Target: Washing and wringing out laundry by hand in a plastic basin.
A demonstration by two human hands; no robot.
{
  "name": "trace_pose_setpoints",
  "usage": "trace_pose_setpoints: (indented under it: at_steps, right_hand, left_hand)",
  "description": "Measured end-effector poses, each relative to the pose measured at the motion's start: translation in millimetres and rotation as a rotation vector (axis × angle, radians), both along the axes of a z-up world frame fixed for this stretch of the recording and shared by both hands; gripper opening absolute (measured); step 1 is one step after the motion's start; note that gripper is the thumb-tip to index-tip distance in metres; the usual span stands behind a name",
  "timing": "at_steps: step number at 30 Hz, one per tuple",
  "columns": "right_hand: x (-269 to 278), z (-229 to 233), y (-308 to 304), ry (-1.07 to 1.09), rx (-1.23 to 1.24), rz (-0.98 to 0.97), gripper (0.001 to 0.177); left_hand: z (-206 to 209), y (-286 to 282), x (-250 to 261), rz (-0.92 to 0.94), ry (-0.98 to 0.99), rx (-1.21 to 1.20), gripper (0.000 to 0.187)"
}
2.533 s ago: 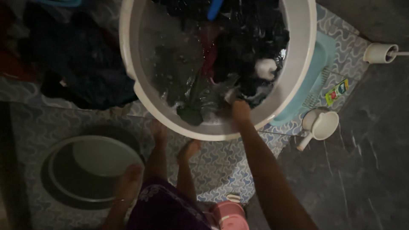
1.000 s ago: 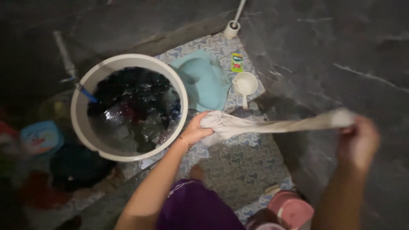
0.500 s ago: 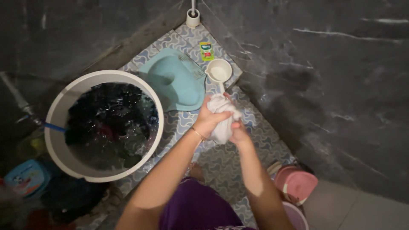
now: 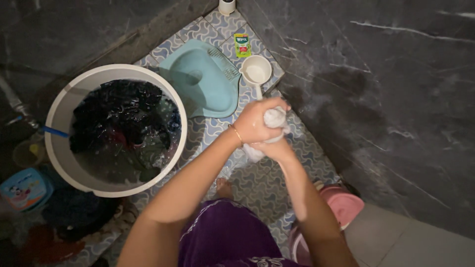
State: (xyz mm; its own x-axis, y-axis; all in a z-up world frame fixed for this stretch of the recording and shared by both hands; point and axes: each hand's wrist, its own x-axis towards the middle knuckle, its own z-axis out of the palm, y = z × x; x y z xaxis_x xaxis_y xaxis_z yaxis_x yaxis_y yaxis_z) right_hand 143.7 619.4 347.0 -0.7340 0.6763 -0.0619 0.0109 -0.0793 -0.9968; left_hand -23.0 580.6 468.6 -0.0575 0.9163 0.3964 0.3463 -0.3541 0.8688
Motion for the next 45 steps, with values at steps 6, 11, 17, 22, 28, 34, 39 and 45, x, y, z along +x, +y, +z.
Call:
trace_pose_setpoints:
  at_steps: [6, 11, 17, 22, 28, 34, 39, 45]
  right_hand:
    - [0, -23, 3, -0.047, 0.170, -0.078, 0.067]
    - [5, -69, -8, -0.114, 0.357, -0.176, 0.060]
    - [3, -40, -52, 0.149, 0.018, -0.206, 0.062]
    - [-6, -35, -64, 0.425, -0.306, -0.212, 0.064]
    - [-11, -25, -64, 0.743, -0.683, -0.180, 0.068]
    - [-20, -16, -74, 0.790, -0.883, -0.294, 0.073]
    - [-23, 10, -44, 0.788, -1.013, -0.328, 0.081]
    - [-25, 31, -30, 0.768, -1.044, -0.302, 0.076]
  left_hand:
    - [-22, 0, 22, 0.085, 0.175, -0.091, 0.035]
    - [-31, -7, 38, 0.194, 0.329, 0.015, 0.030]
    - [32, -8, 43, 0.105, 0.115, -0.053, 0.031]
    - [97, -17, 43, 0.079, -0.068, -0.076, 0.029]
    - [90, -17, 37, 0.131, -0.269, -0.068, 0.027]
    - [41, -21, 33, 0.337, -0.440, -0.047, 0.028]
    - [-11, -20, 43, 0.601, -0.562, -0.034, 0.030]
    - [-30, -45, 31, 0.656, -0.187, 0.114, 0.035]
